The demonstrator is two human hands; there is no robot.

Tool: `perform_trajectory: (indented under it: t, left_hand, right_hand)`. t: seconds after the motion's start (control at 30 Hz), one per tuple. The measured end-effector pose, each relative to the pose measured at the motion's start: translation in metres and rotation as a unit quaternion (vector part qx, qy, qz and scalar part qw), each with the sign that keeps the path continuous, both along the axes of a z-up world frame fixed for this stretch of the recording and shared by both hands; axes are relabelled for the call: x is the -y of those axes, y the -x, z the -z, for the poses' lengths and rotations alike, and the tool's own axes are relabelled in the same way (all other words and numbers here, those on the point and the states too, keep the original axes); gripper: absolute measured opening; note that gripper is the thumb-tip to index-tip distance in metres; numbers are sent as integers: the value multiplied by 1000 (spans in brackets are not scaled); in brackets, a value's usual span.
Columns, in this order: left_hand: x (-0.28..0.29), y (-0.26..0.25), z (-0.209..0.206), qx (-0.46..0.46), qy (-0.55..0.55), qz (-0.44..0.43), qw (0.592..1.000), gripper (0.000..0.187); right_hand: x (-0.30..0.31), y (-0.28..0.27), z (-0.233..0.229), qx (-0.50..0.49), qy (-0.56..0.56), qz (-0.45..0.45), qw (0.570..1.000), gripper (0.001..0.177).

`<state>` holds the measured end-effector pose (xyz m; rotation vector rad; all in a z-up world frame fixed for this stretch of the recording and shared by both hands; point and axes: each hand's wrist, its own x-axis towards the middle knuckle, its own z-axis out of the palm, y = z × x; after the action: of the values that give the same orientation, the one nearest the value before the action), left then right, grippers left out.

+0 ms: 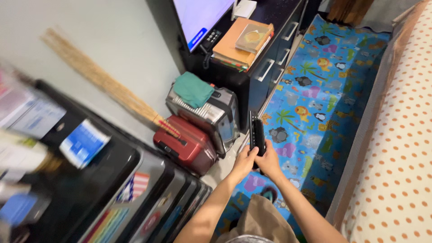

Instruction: The person sweeps a bed with a small broom, then arranges pillows and folds various clothing items and a small bag on the bed. The person places the folded items on a nearby surface and continues sweeping the bed surface.

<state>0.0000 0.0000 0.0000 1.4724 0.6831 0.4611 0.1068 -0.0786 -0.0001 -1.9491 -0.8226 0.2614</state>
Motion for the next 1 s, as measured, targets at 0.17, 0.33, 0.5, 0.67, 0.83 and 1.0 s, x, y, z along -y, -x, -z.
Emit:
perform_trajectory:
  t: [0.17,0.33,0.5,0.67,0.83,1.0]
  left_hand:
    - [-52,-77,-26,16,66,13,998,43]
    - [-114,-205,-44,106,113,8,988,45]
    - [-168,-337,-79,245,226,-34,942,44]
    - [-197,-418,-102,216,235,-68,945,45]
    - [-231,-474,-113,253,295,-91,917,44]
    - [-286,-512,-116,252,301,-97,915,31]
  right_hand:
    - [-52,-101,-15,34,-8,10,999,66]
    - [-109,-222,-60,66,23,-13,997,72]
    - [-155,-321,-95,76,101,-44,991,64]
    - [-196,-402,-106,223,87,-24,971,53]
    - [-239,-475,-137,112,9,-89,990,61]
    - [-283,-543,-193,-127,-86,-141,978,70]
